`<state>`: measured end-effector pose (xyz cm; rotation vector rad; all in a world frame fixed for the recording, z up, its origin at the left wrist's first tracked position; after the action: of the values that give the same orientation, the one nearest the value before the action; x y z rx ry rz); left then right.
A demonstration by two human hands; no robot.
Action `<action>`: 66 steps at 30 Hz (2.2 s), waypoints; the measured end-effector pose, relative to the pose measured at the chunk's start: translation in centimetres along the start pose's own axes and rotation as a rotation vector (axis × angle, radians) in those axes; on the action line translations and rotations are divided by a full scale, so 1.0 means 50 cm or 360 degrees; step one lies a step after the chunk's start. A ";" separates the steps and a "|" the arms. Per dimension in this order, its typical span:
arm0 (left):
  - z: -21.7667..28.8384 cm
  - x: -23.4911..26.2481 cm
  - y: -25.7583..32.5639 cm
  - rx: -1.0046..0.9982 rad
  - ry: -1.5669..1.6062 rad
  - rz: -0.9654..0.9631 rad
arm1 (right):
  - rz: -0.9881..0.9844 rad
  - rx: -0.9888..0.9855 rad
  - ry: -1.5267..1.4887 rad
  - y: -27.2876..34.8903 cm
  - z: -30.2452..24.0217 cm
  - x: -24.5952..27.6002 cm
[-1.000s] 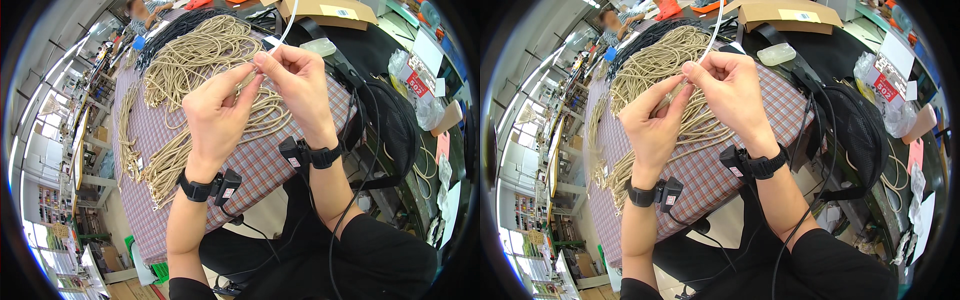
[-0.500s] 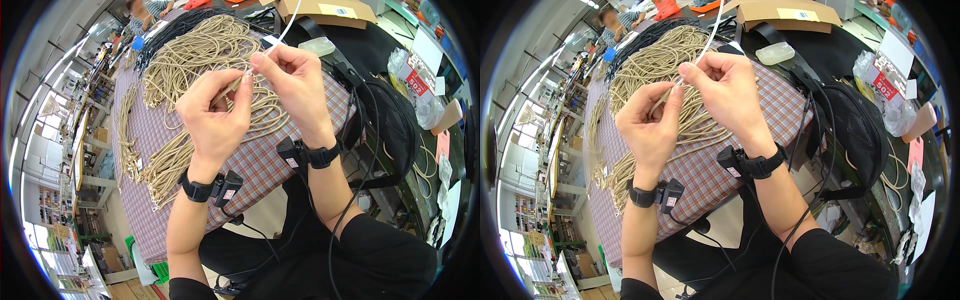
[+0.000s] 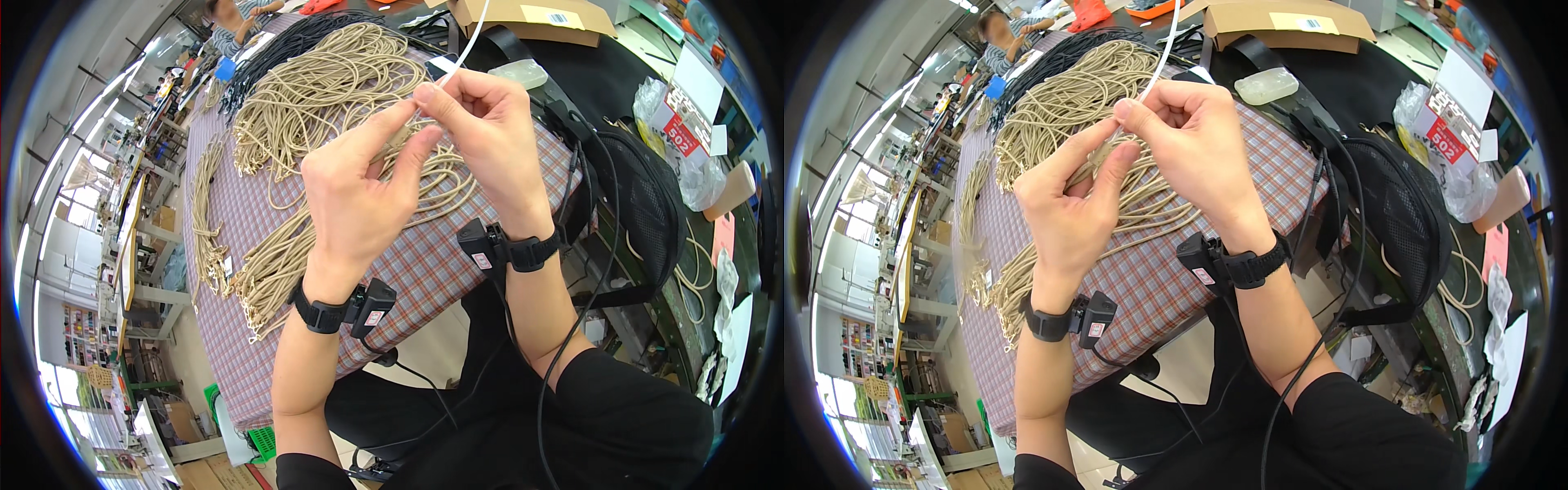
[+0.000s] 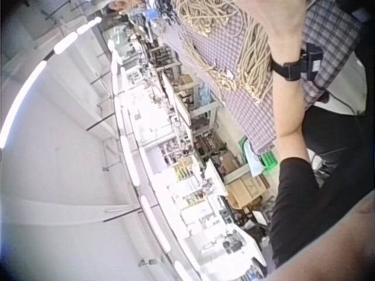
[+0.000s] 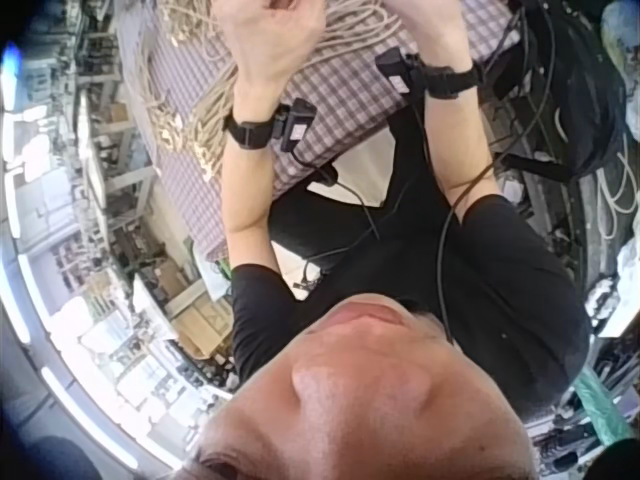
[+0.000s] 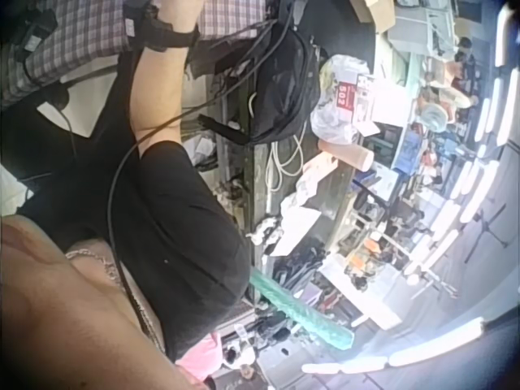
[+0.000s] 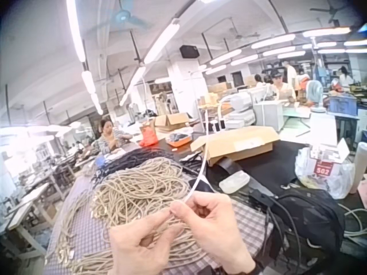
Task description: The person sits at a table in a factory setting and assembles beige cords by hand. They repeatedly pick up a cord, insert a small white plastic piece into the end, and place the finished item on a pile.
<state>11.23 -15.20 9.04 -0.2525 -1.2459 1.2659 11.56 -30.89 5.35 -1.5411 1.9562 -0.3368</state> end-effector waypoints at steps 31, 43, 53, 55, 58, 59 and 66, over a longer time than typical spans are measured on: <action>0.001 -0.010 -0.003 -0.0138 0.0014 -0.0050 | 0.0163 -0.0087 0.0069 -0.013 0.010 0.060; -0.004 0.001 -0.007 -0.0215 0.0029 -0.0181 | -0.0062 -0.0001 0.0288 -0.011 -0.002 0.032; -0.044 0.029 -0.014 0.0131 -0.0083 0.0094 | -0.0704 -0.0010 0.0724 0.009 -0.005 -0.001; -0.062 0.049 -0.018 0.0234 -0.0071 0.0247 | -0.0934 -0.0034 0.0958 0.016 0.000 0.008; -0.077 0.094 -0.028 0.0361 0.0033 0.0501 | -0.1127 -0.0131 0.0983 0.021 0.011 0.023; -0.087 0.106 -0.030 0.0331 0.0046 0.0556 | -0.1183 -0.0141 0.0979 0.022 0.011 0.021; -0.127 0.234 -0.050 0.0279 -0.0108 0.1108 | -0.1179 -0.0247 0.1113 0.018 0.014 0.046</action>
<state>15.41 -3.72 14.93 -0.5493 -1.1295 1.9812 10.99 -32.65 3.59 -2.4623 1.8072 -1.1832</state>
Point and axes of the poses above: each hand's wrist, its own y-axis away from the middle knuckle, its own x-axis out of the back of the hand, z = x × y, the point moved 4 cm from there along -y, towards the middle knuckle, and after that the axes turned 1 degree about y, right-handed, at the moved point
